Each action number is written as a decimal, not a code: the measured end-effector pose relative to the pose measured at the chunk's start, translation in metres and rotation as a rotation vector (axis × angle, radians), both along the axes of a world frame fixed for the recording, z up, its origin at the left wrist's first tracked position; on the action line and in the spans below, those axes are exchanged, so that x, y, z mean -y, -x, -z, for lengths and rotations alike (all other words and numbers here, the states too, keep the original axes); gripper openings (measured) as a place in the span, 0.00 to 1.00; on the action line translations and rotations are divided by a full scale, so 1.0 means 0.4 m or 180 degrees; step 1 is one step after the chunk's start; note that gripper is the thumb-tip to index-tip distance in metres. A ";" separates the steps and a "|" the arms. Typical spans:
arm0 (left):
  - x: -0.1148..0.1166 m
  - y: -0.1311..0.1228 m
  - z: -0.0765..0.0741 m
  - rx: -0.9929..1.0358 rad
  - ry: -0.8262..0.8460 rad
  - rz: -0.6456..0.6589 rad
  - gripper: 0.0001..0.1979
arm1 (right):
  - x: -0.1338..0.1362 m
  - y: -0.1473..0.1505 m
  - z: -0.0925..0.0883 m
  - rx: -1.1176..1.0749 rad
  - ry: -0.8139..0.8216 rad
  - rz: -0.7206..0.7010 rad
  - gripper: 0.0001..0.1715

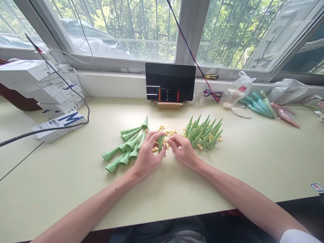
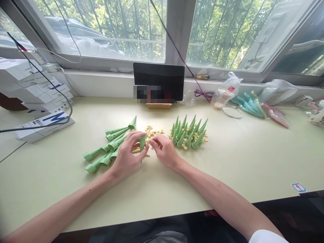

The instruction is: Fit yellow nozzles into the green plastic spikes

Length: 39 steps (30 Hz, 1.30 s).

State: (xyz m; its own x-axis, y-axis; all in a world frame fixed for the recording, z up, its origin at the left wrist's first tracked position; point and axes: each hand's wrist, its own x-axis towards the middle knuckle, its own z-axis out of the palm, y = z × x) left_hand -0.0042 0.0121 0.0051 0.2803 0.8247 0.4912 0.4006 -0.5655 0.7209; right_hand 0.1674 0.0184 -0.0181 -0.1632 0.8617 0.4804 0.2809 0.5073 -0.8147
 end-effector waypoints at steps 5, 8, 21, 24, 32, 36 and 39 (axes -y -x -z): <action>0.001 0.001 0.002 -0.0028 -0.0023 -0.0015 0.18 | 0.000 -0.002 0.002 0.0062 0.0040 0.0046 0.16; 0.002 0.001 0.001 -0.0025 -0.0041 -0.0014 0.18 | 0.000 -0.002 0.000 0.0094 0.0033 0.0066 0.18; 0.006 -0.003 -0.006 0.0031 -0.0022 -0.0005 0.16 | 0.003 -0.003 -0.002 0.0104 -0.0040 0.0109 0.16; 0.005 -0.004 -0.010 0.0118 0.0009 0.0006 0.15 | 0.004 -0.002 -0.003 0.0030 -0.0047 0.0118 0.11; 0.000 -0.001 -0.007 0.0167 0.0042 -0.0035 0.17 | 0.005 -0.003 0.002 -0.0095 -0.0096 0.0054 0.06; 0.000 -0.001 -0.006 0.0157 -0.0016 -0.0053 0.17 | 0.005 -0.003 0.001 -0.0133 -0.0080 0.0021 0.06; 0.000 -0.001 -0.005 0.0149 -0.0009 -0.0031 0.17 | 0.004 -0.003 -0.001 -0.0132 -0.0042 0.0016 0.08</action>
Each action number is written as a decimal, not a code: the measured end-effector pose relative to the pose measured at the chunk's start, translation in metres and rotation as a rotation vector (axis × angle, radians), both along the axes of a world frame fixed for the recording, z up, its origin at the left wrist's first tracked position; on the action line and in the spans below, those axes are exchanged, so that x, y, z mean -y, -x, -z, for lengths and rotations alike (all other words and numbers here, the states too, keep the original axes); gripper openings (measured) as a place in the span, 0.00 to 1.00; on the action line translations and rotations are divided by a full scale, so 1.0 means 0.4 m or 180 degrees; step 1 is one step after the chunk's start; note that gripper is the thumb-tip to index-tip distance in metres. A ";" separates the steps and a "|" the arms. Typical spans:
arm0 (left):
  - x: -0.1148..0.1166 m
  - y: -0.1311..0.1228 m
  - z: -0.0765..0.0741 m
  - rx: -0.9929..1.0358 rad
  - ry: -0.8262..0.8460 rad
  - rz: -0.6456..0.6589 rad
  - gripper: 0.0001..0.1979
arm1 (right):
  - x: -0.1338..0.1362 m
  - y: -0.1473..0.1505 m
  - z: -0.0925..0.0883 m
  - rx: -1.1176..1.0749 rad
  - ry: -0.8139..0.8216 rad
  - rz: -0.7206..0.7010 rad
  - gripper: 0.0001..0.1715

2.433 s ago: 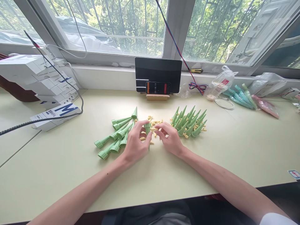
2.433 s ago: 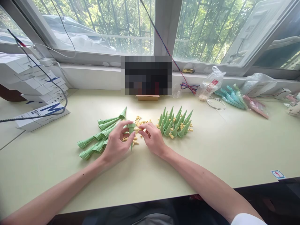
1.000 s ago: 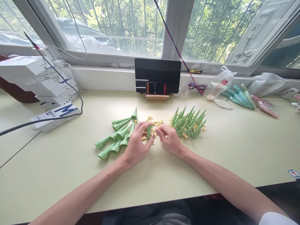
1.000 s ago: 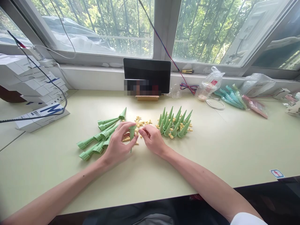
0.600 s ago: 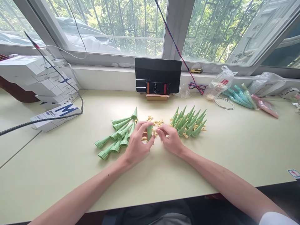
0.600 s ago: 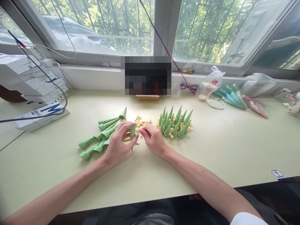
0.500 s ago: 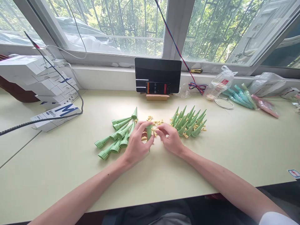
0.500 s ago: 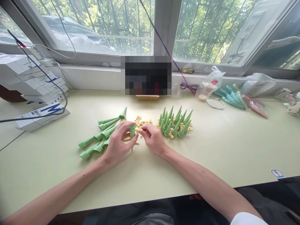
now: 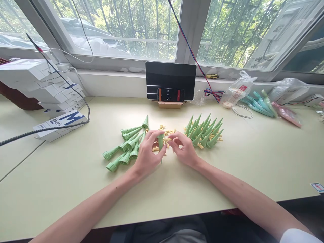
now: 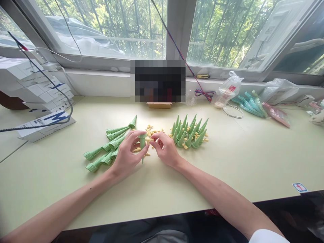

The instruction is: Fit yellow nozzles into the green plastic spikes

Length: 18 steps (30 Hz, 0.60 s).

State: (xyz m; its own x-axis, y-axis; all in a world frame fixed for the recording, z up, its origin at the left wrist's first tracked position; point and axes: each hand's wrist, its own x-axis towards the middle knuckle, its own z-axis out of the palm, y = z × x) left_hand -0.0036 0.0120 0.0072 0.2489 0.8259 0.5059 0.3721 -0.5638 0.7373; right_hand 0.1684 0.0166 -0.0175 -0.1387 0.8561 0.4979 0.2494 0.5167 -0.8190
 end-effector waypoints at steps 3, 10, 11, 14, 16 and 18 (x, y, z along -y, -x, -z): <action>0.000 0.000 0.001 -0.0026 -0.0061 0.0034 0.16 | -0.001 0.000 -0.001 0.0024 0.0051 0.0017 0.10; 0.001 -0.001 0.003 -0.0083 -0.0112 0.0056 0.16 | -0.002 0.001 -0.002 0.0051 0.0087 0.0010 0.14; 0.002 -0.001 0.004 -0.0079 -0.0106 0.0061 0.16 | -0.002 0.001 -0.002 0.0065 0.0097 0.0003 0.16; 0.002 0.000 0.007 -0.0068 -0.0076 0.0106 0.16 | -0.002 0.000 -0.003 0.0155 0.0097 0.0031 0.20; 0.002 0.000 0.008 -0.0057 -0.0069 0.0142 0.17 | -0.003 -0.001 -0.003 0.0242 0.0081 0.0075 0.23; 0.002 0.000 0.008 -0.0048 -0.0086 0.0172 0.18 | -0.004 -0.002 -0.001 0.0299 0.0057 0.0103 0.25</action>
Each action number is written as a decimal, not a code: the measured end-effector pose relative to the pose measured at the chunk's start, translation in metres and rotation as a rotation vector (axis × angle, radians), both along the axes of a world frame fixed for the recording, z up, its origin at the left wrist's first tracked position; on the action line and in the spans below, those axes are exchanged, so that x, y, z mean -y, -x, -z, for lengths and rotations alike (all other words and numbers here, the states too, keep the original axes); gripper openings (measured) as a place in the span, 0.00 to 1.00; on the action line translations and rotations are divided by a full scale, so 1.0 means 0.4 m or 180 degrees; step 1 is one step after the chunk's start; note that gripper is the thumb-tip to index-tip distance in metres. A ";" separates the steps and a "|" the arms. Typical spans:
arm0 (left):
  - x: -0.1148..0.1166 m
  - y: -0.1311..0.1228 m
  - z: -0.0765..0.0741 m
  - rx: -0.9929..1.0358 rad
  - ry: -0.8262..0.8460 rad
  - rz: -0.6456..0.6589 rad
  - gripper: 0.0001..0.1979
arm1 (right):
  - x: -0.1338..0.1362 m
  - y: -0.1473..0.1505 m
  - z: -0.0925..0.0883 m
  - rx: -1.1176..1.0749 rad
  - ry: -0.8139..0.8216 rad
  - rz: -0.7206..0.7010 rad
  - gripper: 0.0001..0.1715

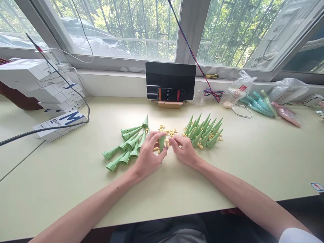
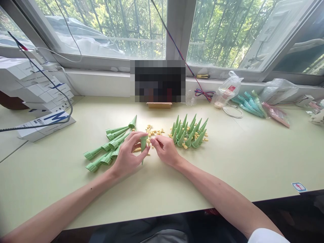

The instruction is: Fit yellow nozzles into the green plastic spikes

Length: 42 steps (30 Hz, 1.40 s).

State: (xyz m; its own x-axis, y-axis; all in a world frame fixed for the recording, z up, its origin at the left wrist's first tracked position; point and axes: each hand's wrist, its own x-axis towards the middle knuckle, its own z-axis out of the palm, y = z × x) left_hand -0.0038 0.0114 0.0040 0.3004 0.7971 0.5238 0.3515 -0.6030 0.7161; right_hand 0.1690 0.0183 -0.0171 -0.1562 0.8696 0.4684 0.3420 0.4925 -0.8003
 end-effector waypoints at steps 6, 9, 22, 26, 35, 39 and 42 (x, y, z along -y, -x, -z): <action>0.000 0.000 -0.001 -0.0015 0.0046 -0.0009 0.17 | 0.000 0.000 0.000 -0.0106 0.0046 -0.0033 0.23; -0.001 -0.001 -0.003 -0.0011 0.0047 -0.0085 0.16 | 0.004 0.002 -0.001 -0.0310 0.0105 -0.0109 0.15; -0.003 -0.002 -0.004 0.0028 -0.0008 -0.0048 0.17 | 0.001 0.001 0.000 -0.0245 0.0054 -0.0139 0.18; -0.001 -0.001 -0.002 0.0026 -0.0013 0.0026 0.18 | -0.001 -0.001 0.003 -0.0134 0.0050 -0.0084 0.27; 0.000 -0.004 -0.011 0.0054 0.0037 -0.0116 0.15 | 0.006 0.000 -0.001 -0.0335 0.0073 -0.0212 0.13; 0.001 -0.005 -0.010 0.0070 0.0018 -0.0109 0.15 | 0.005 0.002 -0.001 -0.0327 0.0115 -0.0196 0.12; 0.000 -0.004 -0.005 0.0052 0.0042 -0.0099 0.15 | 0.001 0.001 0.001 -0.0303 0.0143 -0.0203 0.13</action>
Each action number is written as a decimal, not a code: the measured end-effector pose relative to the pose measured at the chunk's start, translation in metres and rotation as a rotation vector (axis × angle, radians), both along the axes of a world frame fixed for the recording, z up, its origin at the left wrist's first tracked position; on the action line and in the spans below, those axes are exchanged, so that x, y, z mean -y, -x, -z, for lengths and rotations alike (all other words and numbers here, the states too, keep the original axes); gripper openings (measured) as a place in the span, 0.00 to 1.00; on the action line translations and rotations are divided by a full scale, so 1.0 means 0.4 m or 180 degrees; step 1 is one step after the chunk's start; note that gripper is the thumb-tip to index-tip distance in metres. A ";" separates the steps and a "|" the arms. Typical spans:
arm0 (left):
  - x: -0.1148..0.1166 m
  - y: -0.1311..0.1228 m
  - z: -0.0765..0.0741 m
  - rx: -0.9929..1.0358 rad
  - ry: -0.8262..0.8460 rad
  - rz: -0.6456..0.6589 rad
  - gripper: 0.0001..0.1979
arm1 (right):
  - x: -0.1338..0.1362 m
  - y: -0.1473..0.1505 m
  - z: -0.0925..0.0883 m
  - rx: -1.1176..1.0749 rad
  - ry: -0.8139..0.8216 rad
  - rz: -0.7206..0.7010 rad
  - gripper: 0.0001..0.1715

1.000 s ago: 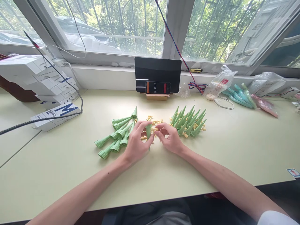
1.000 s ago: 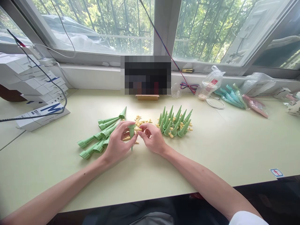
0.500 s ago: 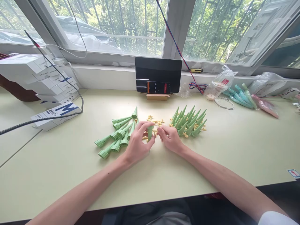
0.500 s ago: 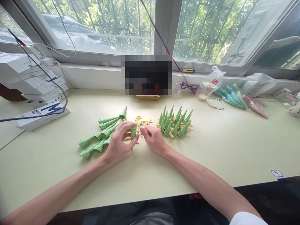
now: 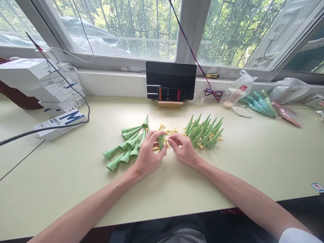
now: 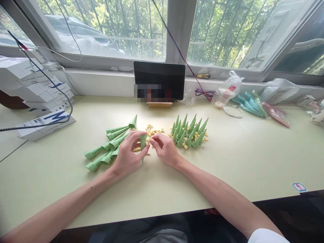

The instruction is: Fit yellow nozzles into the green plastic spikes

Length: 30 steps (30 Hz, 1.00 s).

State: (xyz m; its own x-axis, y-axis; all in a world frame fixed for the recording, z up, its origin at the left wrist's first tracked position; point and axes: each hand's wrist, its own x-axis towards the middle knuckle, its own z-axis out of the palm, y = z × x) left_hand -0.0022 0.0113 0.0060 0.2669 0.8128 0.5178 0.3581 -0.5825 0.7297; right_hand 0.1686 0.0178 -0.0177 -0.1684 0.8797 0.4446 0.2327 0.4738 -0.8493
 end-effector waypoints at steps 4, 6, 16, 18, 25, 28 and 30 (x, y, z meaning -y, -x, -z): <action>-0.001 0.001 0.005 -0.0047 0.0022 -0.0022 0.16 | -0.005 -0.001 0.005 0.0077 -0.0013 0.0045 0.17; 0.000 0.001 0.004 -0.0049 0.0017 -0.0022 0.16 | -0.006 -0.001 0.005 0.0124 -0.0028 0.0085 0.18; 0.000 -0.001 -0.002 0.0022 0.0034 -0.0013 0.15 | 0.000 -0.001 -0.001 0.0099 0.0056 0.0002 0.13; 0.000 -0.001 0.001 0.0025 0.0065 0.0009 0.16 | -0.001 -0.001 -0.001 0.0093 0.0041 -0.0008 0.13; 0.001 0.001 0.004 -0.0086 0.0085 0.0033 0.17 | -0.007 -0.004 -0.002 0.0354 -0.0094 0.0025 0.23; 0.001 0.001 0.002 -0.0070 0.0089 0.0071 0.17 | -0.007 -0.004 -0.001 0.0426 -0.0126 0.0075 0.26; 0.001 0.000 0.002 -0.0051 0.0114 0.0083 0.17 | -0.006 -0.003 -0.002 0.0411 -0.0088 0.0069 0.27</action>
